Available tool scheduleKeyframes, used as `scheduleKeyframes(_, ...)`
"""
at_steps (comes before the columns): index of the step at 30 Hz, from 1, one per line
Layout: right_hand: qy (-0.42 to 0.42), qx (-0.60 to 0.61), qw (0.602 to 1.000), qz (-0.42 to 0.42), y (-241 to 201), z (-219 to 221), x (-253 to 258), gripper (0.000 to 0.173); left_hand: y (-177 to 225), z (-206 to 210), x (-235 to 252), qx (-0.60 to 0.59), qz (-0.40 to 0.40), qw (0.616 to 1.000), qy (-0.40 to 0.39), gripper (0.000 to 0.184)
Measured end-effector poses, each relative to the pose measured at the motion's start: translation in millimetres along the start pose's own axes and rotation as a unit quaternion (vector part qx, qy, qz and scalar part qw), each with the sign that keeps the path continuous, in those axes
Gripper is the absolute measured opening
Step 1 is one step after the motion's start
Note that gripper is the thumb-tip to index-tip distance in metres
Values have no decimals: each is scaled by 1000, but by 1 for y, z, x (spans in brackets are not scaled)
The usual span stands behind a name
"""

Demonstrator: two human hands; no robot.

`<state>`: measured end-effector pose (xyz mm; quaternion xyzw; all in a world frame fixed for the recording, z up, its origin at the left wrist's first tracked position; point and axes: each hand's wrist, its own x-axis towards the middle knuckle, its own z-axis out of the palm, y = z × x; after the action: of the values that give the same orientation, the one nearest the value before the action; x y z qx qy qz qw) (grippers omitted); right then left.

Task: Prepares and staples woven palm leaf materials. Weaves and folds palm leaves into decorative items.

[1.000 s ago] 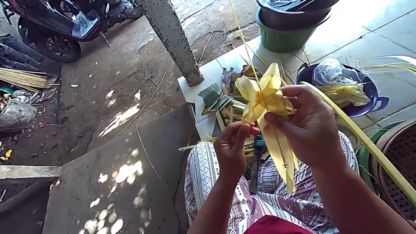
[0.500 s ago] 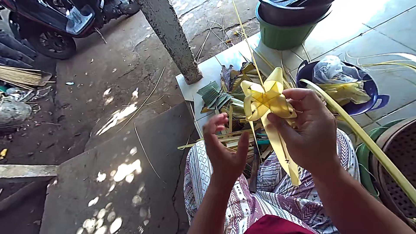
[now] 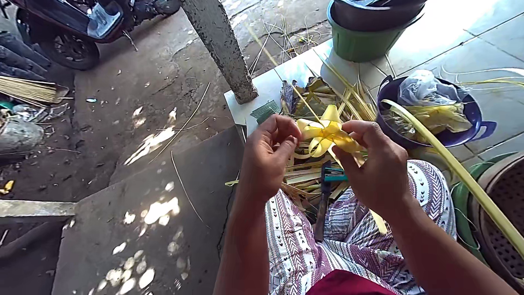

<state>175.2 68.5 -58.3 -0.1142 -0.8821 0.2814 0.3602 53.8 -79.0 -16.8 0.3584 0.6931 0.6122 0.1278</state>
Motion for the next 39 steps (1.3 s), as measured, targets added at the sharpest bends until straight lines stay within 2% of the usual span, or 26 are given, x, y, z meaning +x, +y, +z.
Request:
scheduleKeyframes(2, -15, 29, 999, 25, 0, -1, 0, 29, -8, -7, 3, -82, -18, 996, -36, 24)
scheduleKeyframes(4, -28, 59, 997, 39, 0, -3, 1, 31, -10, -7, 0, -97, -31, 994, -35, 25)
scheduleKeyframes(7, -48, 108, 991, 62, 0, -7, 2, 31, -14, 1, -6, -46, -6, 999, 12, 25)
scheduleKeyframes(9, -57, 134, 987, 70, 1, -9, 2, 32, -15, 10, -9, 47, 33, 996, 62, 22)
scheduleKeyframes(11, -61, 145, 985, 76, 0, -9, 3, 32, -18, 18, -10, 183, 99, 972, 110, 17)
scheduleKeyframes(13, -62, 146, 984, 76, 0, -9, 4, 32, -21, 23, -8, 288, 163, 932, 149, 10)
scheduleKeyframes(19, -54, 140, 986, 67, -3, -10, 4, 32, -26, 23, -2, 412, 268, 852, 178, 9)
scheduleKeyframes(29, -52, 209, 974, 64, -5, -18, 6, 32, -19, 22, -3, 460, 321, 802, 206, 9)
scheduleKeyframes(39, -42, 151, 987, 23, -6, -24, 7, 31, -15, 21, -7, 481, 360, 774, 201, 12)
